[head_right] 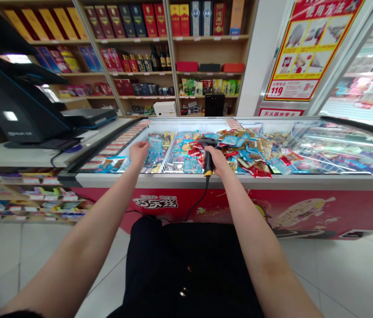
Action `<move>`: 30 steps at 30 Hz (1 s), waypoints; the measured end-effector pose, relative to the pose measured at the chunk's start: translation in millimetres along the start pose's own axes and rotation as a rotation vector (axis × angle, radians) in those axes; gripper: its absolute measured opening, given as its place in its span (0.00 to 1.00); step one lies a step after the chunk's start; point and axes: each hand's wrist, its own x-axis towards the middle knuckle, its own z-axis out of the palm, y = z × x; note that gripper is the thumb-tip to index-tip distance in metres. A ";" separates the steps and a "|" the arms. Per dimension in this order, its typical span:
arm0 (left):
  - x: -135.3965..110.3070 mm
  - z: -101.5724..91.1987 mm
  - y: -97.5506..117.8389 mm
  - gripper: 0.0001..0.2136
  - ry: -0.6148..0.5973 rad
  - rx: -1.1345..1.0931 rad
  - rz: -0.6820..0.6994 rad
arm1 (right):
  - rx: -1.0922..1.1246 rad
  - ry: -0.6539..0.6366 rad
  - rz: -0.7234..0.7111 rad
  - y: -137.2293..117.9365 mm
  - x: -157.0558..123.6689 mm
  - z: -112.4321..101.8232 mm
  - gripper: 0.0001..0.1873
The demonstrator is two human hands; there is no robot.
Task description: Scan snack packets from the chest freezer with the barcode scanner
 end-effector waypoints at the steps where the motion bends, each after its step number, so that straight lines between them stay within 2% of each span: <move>1: 5.1 -7.5 0.7 0.10 0.019 0.106 -0.020 | 0.018 0.008 -0.009 0.7 1.8 -4.9 0.07; 4: 1.2 -18.7 10.2 0.21 0.058 0.356 0.102 | 0.066 -0.035 -0.064 5.6 5.0 -16.4 0.08; 5: -7.2 -17.3 15.9 0.24 0.038 0.391 0.179 | 0.069 -0.052 -0.069 7.7 5.3 -19.3 0.09; 6: -18.8 -13.1 22.4 0.25 -0.037 0.406 0.259 | 0.064 -0.060 -0.074 9.8 5.1 -22.0 0.10; 9: -66.2 13.1 44.3 0.29 -0.407 0.418 0.504 | 0.006 -0.019 -0.090 14.0 3.3 -31.8 0.11; 11: -98.9 36.7 57.5 0.35 -0.598 0.434 0.615 | -0.039 -0.013 -0.107 14.6 2.0 -41.4 0.13; 14: -134.0 72.2 72.0 0.40 -0.706 0.457 0.592 | -0.093 0.007 -0.140 13.1 0.8 -58.3 0.16; 16: -145.3 92.6 78.1 0.42 -0.739 0.461 0.536 | -0.134 0.005 -0.150 11.5 0.7 -67.4 0.17; 18: -148.1 109.2 81.9 0.43 -0.738 0.466 0.510 | -0.163 -0.019 -0.144 10.2 2.8 -72.9 0.18; 21: -140.0 128.2 84.0 0.42 -0.696 0.483 0.501 | -0.168 -0.080 -0.148 8.0 13.9 -76.3 0.17; 24: -121.6 143.7 82.9 0.41 -0.684 0.498 0.485 | -0.176 -0.117 -0.190 4.7 33.8 -78.2 0.17; 30: -82.8 170.9 80.5 0.42 -0.708 0.492 0.525 | -0.149 -0.164 -0.156 -5.6 69.3 -76.7 0.11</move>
